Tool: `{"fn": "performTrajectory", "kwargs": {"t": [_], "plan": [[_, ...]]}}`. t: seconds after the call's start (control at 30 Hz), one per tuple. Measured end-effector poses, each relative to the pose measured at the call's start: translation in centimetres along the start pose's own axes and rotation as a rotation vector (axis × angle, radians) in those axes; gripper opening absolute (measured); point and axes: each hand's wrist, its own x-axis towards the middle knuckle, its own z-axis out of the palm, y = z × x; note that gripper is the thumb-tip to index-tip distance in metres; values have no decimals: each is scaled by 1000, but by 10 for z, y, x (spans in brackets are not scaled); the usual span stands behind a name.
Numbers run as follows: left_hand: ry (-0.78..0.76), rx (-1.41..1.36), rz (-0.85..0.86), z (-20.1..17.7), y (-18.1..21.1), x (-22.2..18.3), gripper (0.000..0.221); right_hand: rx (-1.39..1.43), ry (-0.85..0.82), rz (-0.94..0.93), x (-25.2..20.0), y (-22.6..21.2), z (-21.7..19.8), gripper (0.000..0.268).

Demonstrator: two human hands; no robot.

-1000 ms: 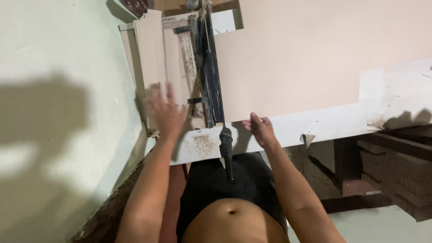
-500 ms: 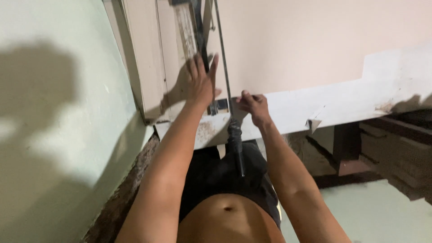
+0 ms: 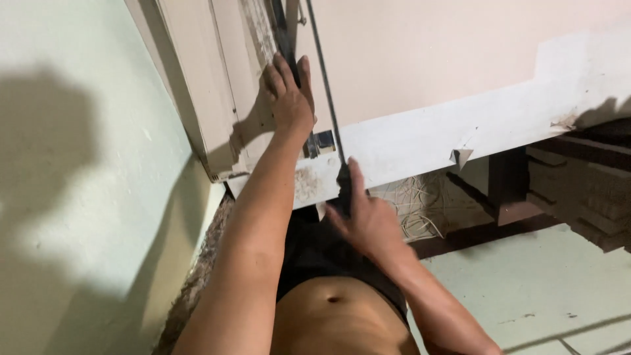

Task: Using a manual paper cutter to trim or cut sheets of paper at a fast, efficient pace.

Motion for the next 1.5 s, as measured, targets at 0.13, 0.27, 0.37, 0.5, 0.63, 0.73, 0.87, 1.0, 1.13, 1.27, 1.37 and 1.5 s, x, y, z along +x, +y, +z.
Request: {"fn": "performTrajectory", "kwargs": {"t": [0.13, 0.27, 0.37, 0.5, 0.63, 0.73, 0.87, 1.0, 1.13, 1.27, 1.37, 1.5], "plan": [[-10, -103, -38, -14, 4, -4, 121, -171, 243, -180, 95, 88, 131, 80], [-31, -130, -39, -27, 6, -9, 119, 22, 62, -122, 64, 57, 71, 79], [99, -21, -18, -9, 3, -16, 114, 204, -4, -59, -20, 10, -15, 97], [83, 95, 106, -7, -6, -26, 95, 338, -123, -45, -24, 25, -44, 94], [39, 253, 276, 0, -29, -54, 70, 733, 6, 33, 62, 91, -10, 58], [11, 360, 392, -1, -71, -68, 54, 1005, 298, 106, 160, 161, 25, 84], [-36, 470, 499, -3, -109, -62, 38, 1482, 189, 185, 220, 186, 27, 103], [-55, 491, 614, -10, -107, -61, 26, 1733, 239, 132, 193, 199, 29, 38], [38, 217, 425, -42, -70, -66, 32, 1593, 171, 113, 164, 188, 49, 35], [-7, -57, 223, -63, -21, -50, 60, 1427, 231, 29, 186, 168, 54, 25], [-7, -17, 64, -41, 2, -21, 99, 1376, 247, 16, 194, 161, 44, 27], [-18, -57, -46, -30, 15, -9, 122, 1277, 198, 48, 193, 151, 31, 36]]}}
